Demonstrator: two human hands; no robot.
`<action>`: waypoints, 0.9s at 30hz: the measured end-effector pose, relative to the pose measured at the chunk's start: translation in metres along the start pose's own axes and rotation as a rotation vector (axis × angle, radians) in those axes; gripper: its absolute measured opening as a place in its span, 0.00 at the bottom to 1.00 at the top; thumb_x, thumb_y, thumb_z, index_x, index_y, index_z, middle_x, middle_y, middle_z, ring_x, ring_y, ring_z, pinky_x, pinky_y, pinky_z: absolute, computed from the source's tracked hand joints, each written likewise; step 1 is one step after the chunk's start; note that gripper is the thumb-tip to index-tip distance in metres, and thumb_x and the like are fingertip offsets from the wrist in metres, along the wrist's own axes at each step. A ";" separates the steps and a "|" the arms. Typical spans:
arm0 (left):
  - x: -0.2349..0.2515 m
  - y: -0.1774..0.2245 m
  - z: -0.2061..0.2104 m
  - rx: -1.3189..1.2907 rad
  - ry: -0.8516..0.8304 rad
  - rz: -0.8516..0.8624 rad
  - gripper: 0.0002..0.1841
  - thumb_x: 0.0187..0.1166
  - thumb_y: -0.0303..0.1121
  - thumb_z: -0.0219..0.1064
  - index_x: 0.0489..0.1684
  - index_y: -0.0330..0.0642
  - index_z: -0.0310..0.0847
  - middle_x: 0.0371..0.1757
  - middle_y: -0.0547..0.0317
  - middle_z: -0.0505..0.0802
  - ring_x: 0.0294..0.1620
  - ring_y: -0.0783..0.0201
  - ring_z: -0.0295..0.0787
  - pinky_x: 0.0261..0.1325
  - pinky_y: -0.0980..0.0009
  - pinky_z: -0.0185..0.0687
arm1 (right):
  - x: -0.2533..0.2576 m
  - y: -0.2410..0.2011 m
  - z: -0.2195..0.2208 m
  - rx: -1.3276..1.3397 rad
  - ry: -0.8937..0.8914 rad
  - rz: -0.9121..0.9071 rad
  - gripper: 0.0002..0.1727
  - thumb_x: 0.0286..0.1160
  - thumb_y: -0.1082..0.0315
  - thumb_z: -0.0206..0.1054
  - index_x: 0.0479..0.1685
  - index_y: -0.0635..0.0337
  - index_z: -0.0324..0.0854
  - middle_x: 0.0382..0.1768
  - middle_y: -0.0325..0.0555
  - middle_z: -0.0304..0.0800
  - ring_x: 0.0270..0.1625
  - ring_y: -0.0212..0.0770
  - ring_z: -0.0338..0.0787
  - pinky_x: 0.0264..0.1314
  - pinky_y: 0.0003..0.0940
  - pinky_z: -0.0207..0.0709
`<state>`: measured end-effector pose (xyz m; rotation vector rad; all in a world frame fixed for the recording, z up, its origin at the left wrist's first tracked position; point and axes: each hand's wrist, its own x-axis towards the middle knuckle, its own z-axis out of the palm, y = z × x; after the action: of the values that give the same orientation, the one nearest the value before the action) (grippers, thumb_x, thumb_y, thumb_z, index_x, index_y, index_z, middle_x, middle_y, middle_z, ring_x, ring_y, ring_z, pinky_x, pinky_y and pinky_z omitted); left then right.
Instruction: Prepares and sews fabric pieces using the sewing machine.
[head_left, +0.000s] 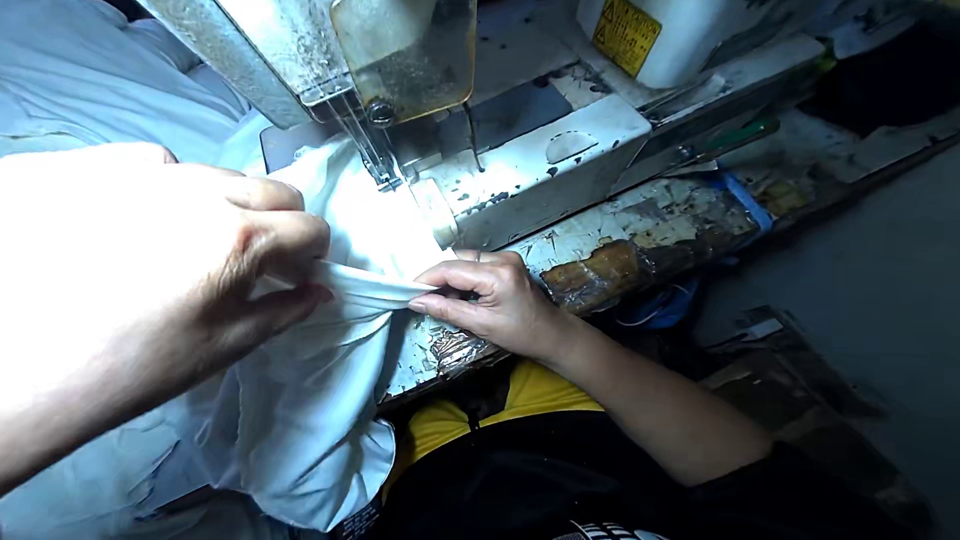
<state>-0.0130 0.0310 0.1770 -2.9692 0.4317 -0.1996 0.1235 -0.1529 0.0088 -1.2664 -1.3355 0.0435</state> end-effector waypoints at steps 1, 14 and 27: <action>0.002 0.007 -0.004 -0.008 -0.019 -0.010 0.14 0.64 0.46 0.67 0.17 0.47 0.75 0.20 0.63 0.75 0.23 0.60 0.75 0.33 0.54 0.58 | 0.000 0.000 -0.001 -0.006 0.002 -0.005 0.05 0.72 0.69 0.76 0.36 0.63 0.93 0.28 0.40 0.92 0.29 0.26 0.86 0.33 0.23 0.80; 0.002 0.001 -0.003 0.029 0.022 -0.045 0.17 0.65 0.50 0.65 0.18 0.48 0.73 0.22 0.63 0.73 0.25 0.60 0.74 0.34 0.53 0.60 | 0.003 0.003 -0.001 0.005 0.007 0.001 0.05 0.71 0.70 0.76 0.35 0.63 0.92 0.30 0.41 0.93 0.29 0.27 0.86 0.31 0.23 0.80; 0.008 0.009 -0.002 0.081 0.079 -0.011 0.26 0.70 0.61 0.62 0.12 0.51 0.65 0.17 0.64 0.69 0.19 0.61 0.68 0.33 0.54 0.56 | 0.006 0.001 -0.002 0.000 0.040 -0.012 0.04 0.71 0.70 0.76 0.35 0.62 0.92 0.32 0.41 0.94 0.32 0.27 0.89 0.33 0.24 0.83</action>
<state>-0.0082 0.0200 0.1784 -2.8928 0.4064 -0.3289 0.1280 -0.1501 0.0123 -1.2530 -1.3089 0.0094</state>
